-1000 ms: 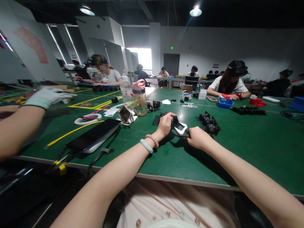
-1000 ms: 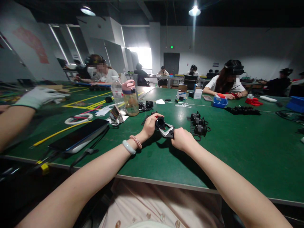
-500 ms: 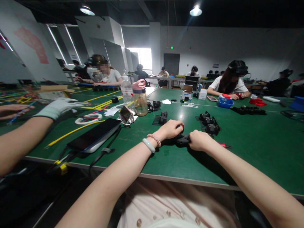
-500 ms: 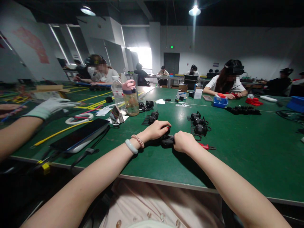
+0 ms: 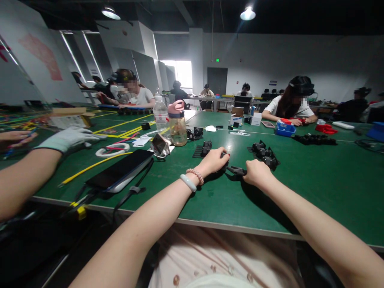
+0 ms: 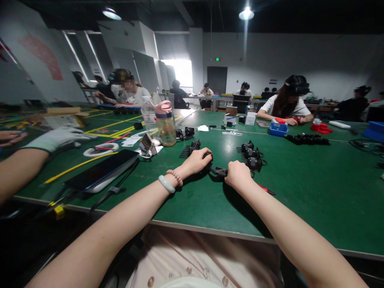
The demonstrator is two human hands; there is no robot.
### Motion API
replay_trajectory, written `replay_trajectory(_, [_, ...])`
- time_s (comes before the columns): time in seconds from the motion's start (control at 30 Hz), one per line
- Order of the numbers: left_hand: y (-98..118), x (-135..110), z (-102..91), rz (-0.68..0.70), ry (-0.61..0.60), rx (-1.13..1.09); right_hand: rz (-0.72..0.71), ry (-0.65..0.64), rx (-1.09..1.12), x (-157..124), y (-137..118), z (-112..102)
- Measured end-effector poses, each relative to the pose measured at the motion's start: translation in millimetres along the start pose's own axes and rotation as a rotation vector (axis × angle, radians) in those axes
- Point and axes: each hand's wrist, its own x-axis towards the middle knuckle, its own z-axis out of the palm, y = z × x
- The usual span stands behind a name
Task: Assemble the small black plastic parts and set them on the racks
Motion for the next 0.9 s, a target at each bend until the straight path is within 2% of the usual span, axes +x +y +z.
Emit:
replay_trajectory(0.23, [-5.5, 1.9, 5.1, -0.097, 0.076, 0.029, -0.008, 0.020, 0.047, 4.7, -0.9, 10.8])
replay_trajectory(0.67, [4.4, -0.5, 7.0, -0.013, 0.023, 0.033, 0.017, -0.030, 0.116, 28.7, 11.7, 23.0])
replay_trajectory(0.9, [8.3, -0.8, 9.4, 0.035, 0.001, 0.061, -0.057, -0.088, 0.245, 37.3, 24.3, 21.2])
